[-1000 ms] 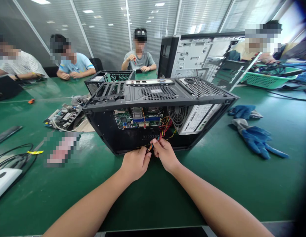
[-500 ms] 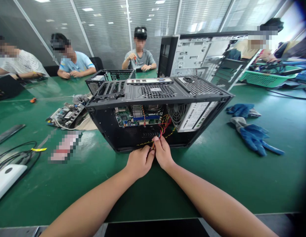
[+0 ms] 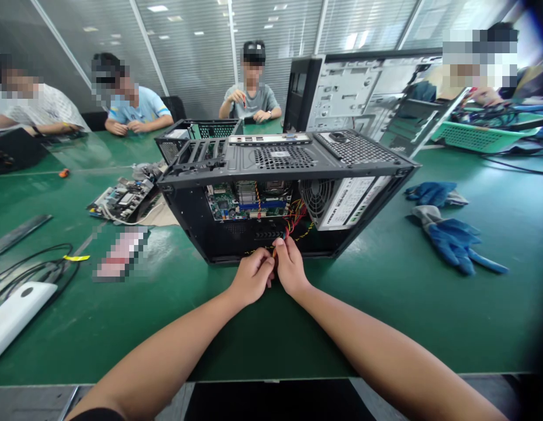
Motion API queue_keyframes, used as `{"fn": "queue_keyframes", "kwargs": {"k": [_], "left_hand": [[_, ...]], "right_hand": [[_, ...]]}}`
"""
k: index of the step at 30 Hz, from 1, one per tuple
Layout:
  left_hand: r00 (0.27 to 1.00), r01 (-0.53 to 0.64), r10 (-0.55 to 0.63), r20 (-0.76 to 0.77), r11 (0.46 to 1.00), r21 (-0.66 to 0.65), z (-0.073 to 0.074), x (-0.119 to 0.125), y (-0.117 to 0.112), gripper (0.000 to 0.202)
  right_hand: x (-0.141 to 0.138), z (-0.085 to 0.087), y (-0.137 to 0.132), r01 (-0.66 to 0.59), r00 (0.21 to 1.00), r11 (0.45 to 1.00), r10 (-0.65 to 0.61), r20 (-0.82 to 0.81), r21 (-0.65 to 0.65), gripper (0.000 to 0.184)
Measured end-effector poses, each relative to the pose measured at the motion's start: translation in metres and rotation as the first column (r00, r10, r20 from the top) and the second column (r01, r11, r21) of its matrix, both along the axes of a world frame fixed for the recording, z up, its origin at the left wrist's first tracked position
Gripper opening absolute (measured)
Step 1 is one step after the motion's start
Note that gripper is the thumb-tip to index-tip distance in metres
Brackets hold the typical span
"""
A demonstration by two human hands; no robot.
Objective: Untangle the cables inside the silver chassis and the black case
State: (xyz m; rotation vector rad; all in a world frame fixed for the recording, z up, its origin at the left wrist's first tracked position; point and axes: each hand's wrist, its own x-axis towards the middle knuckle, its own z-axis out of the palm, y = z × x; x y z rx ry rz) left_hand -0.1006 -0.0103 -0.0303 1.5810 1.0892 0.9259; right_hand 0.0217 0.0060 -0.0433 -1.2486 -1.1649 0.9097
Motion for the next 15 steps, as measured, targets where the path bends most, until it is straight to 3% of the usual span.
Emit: {"fn": "queue_keyframes", "kwargs": {"k": [4,8,11,15], "left_hand": [[0.945,0.119,-0.007,0.327,0.939,-0.322,-0.001,0.001,0.007,0.029],[0.867,0.312,-0.015,0.498,0.796,-0.519,-0.001,-0.007,0.014,0.027],[0.819,0.417,0.002,0.573,0.684,-0.598,0.000,-0.013,0.017,0.026],[0.698,0.582,-0.012,0.716,0.594,-0.556,0.006,-0.015,0.017,0.028]], "right_hand": [[0.000,0.003,-0.001,-0.134,0.972,0.988,0.115,-0.206,-0.080,0.032],[0.003,0.011,-0.002,-0.237,0.882,0.967,0.172,-0.439,-0.097,0.033],[0.006,0.015,0.000,-0.238,0.833,0.966,0.150,-0.533,-0.099,0.032],[0.010,0.016,0.003,-0.284,0.797,0.955,0.184,-0.575,-0.088,0.028]]}}
